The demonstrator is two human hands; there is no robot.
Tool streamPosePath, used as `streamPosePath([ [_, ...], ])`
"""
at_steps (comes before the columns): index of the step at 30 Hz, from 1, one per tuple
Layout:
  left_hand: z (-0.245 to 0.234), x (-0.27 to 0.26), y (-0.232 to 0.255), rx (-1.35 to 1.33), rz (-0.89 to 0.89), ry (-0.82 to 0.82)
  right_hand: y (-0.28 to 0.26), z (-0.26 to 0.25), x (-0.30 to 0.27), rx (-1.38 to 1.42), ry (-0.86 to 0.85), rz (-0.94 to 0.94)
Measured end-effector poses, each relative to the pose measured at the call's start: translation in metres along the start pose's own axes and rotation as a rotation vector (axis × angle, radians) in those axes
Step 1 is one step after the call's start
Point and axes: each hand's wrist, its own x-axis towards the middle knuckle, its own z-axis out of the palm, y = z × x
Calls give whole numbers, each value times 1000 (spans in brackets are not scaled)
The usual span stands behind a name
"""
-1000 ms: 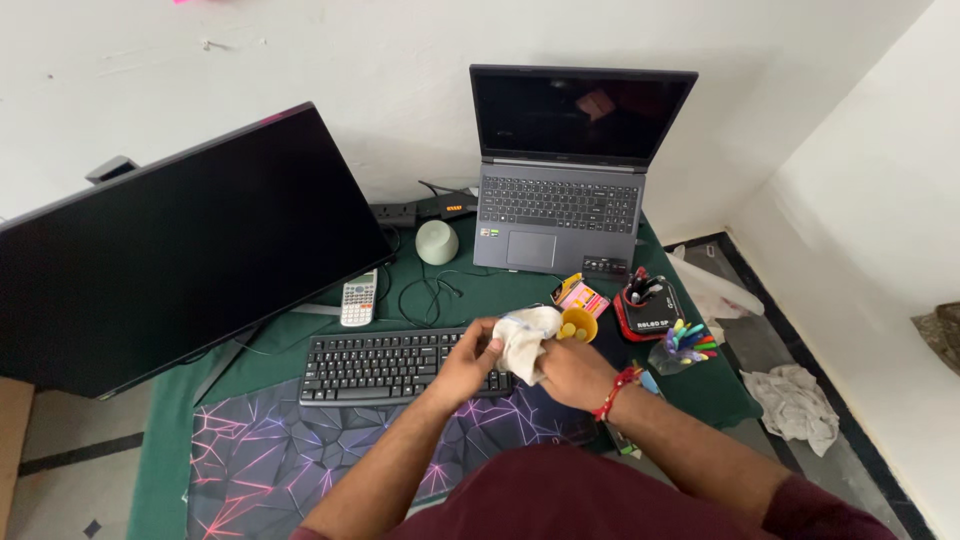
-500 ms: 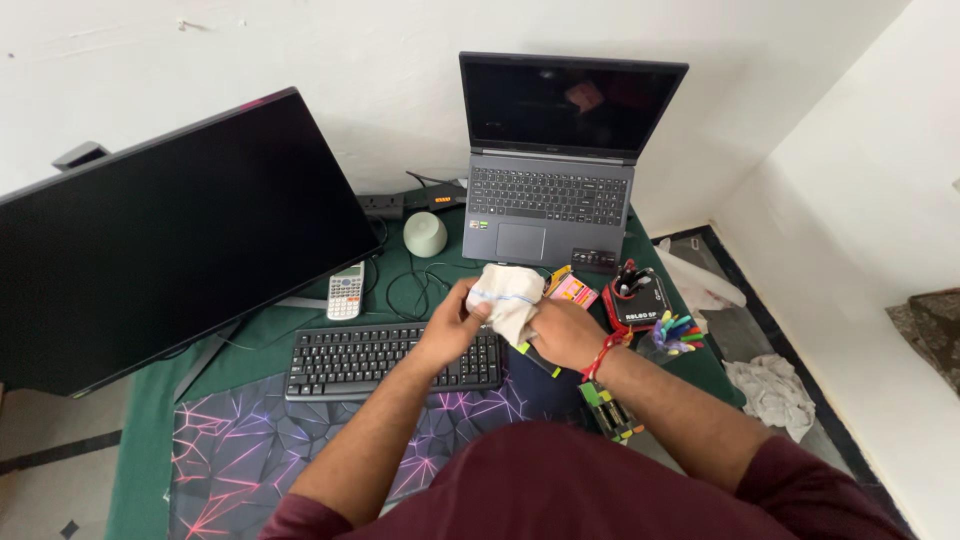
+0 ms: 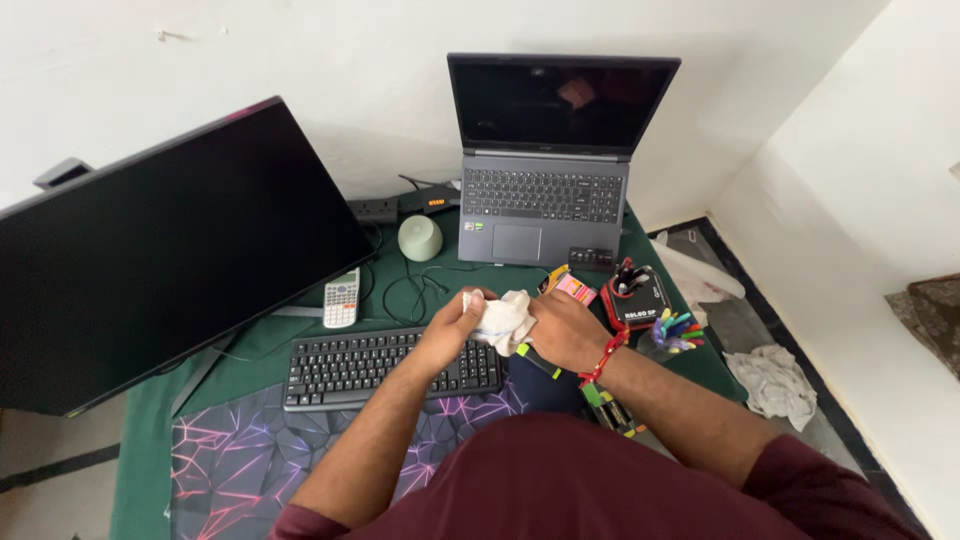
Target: The person wipes a computer mouse and a calculator with a white cloth at a desk. They then walk to a side table to place a bottle and a cup, and later return to move a box of highlighters and a pen holder to the same side table.
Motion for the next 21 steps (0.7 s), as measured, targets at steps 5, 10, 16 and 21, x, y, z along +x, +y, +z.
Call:
streamPosePath([
  [5, -1, -6, -14, -342, -324, -134, -1, -2, -4, 18, 95, 19],
  [10, 0, -12, 18, -311, -209, -80, -4, -11, -4, -20, 85, 5],
  [16, 0, -39, 78, 54, 262, -90, -18, 3, -15, 791, 198, 138],
  [21, 9, -58, 104, 370, 593, 55, -22, 14, -18, 1304, -172, 683],
])
